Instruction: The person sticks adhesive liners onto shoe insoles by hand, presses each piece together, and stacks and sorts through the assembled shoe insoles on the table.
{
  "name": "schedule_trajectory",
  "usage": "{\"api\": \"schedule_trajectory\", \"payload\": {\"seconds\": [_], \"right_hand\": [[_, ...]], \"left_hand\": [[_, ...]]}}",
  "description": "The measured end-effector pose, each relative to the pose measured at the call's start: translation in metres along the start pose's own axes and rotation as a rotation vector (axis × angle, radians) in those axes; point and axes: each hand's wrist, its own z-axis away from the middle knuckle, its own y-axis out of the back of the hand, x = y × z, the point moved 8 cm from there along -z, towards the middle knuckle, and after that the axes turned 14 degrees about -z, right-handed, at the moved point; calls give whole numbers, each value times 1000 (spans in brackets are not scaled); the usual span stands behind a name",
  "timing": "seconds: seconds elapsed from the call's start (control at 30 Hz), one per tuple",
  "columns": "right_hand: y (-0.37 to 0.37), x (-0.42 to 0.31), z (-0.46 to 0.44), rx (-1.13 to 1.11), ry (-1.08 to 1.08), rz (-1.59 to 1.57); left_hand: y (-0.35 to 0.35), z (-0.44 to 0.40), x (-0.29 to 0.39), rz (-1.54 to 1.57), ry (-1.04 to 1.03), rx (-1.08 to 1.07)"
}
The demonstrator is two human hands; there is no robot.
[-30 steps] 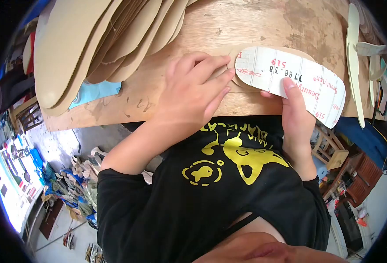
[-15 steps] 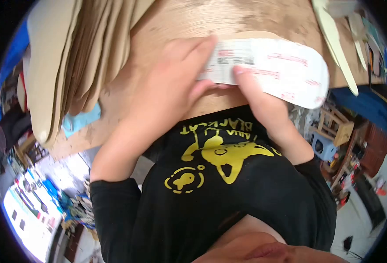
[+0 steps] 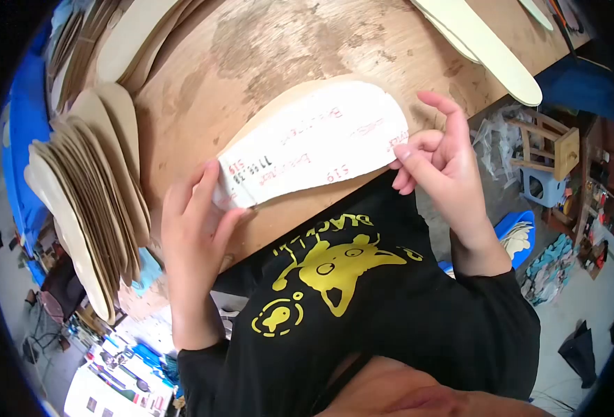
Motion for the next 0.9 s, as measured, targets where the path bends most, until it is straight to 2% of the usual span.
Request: {"api": "schedule_trajectory", "payload": {"seconds": [0.27, 0.67, 0.77, 0.8, 0.87, 0.9], "right_hand": [[6, -1, -10, -4, -156, -3], [9, 1, -15, -11, -156, 48], [9, -16, -14, 47, -136, 145], [10, -27, -11, 89, -49, 205], [-11, -51, -18, -85, 415, 495], [-31, -55, -15, -207, 543, 658]], "left_hand": [[-1, -6, 8, -64, -23, 5], [-2, -7, 9, -67, -23, -1], [-2, -7, 9, -74, 2, -21], [-3, -6, 8, -73, -5, -20], [-3, -5, 7, -71, -17, -5], [-4, -6, 6, -50, -7, -13]]}}
